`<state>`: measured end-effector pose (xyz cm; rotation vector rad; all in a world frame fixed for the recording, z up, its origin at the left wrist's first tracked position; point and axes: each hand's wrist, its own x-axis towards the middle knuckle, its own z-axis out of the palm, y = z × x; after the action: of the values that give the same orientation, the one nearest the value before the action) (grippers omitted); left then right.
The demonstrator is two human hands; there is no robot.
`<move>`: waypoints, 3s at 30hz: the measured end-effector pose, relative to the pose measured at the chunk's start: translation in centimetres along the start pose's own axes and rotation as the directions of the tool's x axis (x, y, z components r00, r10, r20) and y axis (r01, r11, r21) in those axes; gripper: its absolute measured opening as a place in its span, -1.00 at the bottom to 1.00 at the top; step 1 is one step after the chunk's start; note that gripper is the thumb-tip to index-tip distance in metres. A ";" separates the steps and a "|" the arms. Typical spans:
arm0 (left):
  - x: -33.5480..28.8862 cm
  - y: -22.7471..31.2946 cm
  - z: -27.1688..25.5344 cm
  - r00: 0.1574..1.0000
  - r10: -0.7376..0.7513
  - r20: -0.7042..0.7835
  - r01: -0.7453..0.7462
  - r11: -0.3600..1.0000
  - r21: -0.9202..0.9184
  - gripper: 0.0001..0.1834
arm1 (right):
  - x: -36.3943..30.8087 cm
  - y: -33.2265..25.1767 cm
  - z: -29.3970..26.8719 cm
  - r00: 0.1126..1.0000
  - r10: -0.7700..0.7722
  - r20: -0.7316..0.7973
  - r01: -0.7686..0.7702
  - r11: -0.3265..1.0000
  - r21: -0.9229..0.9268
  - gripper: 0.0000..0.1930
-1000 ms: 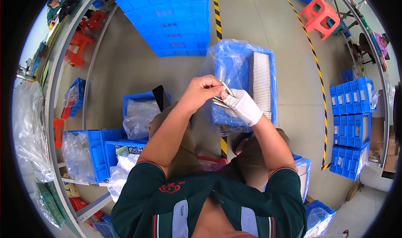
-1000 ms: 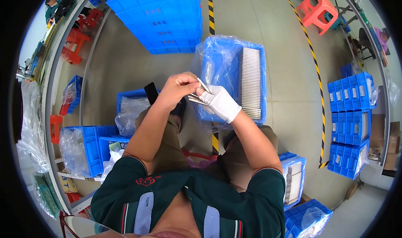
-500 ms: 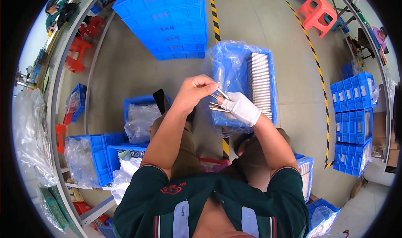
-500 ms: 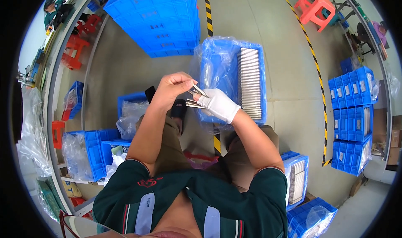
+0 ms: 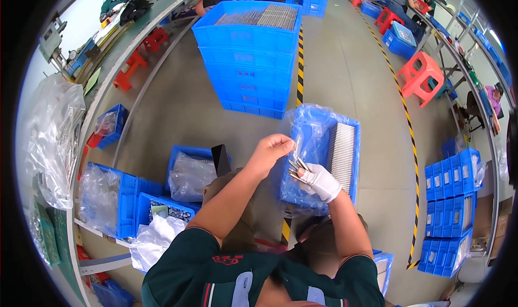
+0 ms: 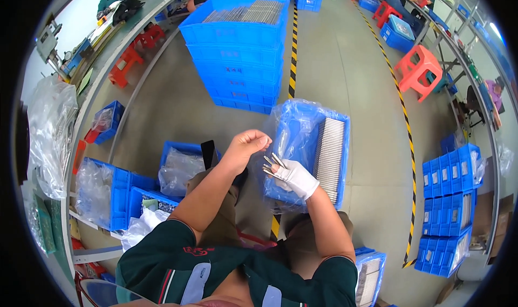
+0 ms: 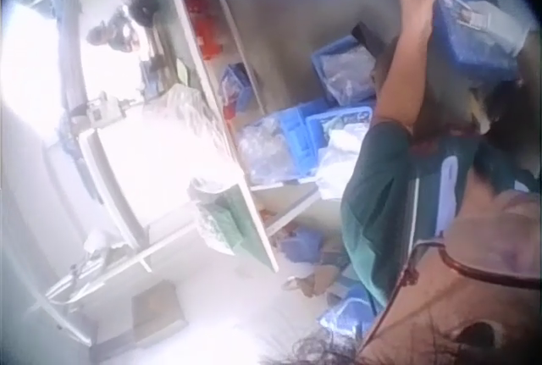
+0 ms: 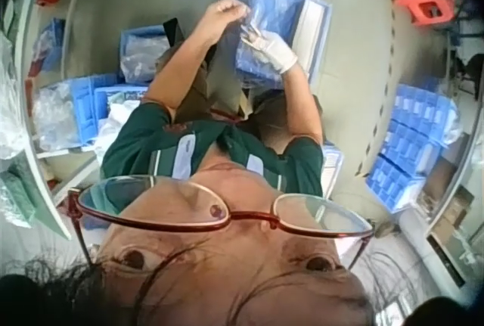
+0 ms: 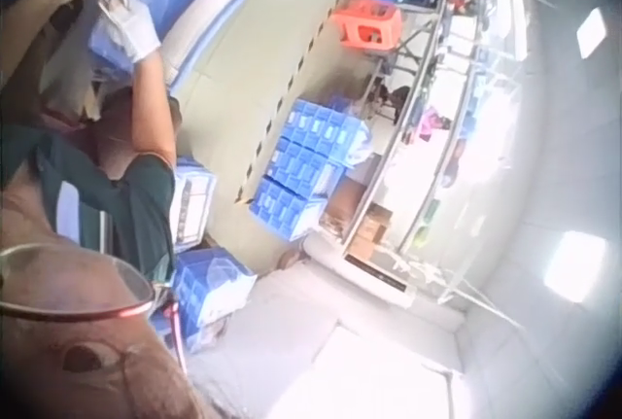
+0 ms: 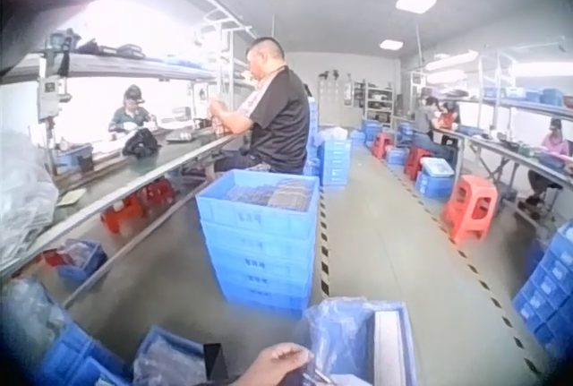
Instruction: The person picks up small metal pins by hand from blue storage crates and plastic bags on a factory floor, inspecting them one by one.
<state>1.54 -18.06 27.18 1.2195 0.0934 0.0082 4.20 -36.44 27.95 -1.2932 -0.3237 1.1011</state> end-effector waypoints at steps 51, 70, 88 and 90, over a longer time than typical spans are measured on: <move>0.7 0.6 1.1 0.992 -0.106 0.067 0.110 0.992 -0.065 -0.77 | 5.4 15.0 -9.4 0.804 0.523 -0.284 -0.188 -0.230 -0.955 -0.74; 1.0 0.5 1.3 0.991 -0.125 0.041 0.127 0.991 -0.048 -0.77 | 5.4 14.1 -9.2 0.876 0.348 -0.334 -0.235 -0.297 -0.925 -0.78; 1.1 0.6 1.1 0.992 -0.127 0.028 0.128 0.990 -0.059 -0.76 | 6.1 14.0 -9.4 0.925 0.151 -0.348 -0.288 -0.319 -0.903 -0.80; 1.1 0.5 1.1 0.990 -0.137 0.026 0.138 0.988 -0.064 -0.77 | 6.0 14.1 -9.1 0.923 0.177 -0.341 -0.272 -0.327 -0.905 -0.79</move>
<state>2.72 -18.85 27.90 1.1447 0.1575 -0.1215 7.24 -38.81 10.52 -3.1142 -1.1821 0.9740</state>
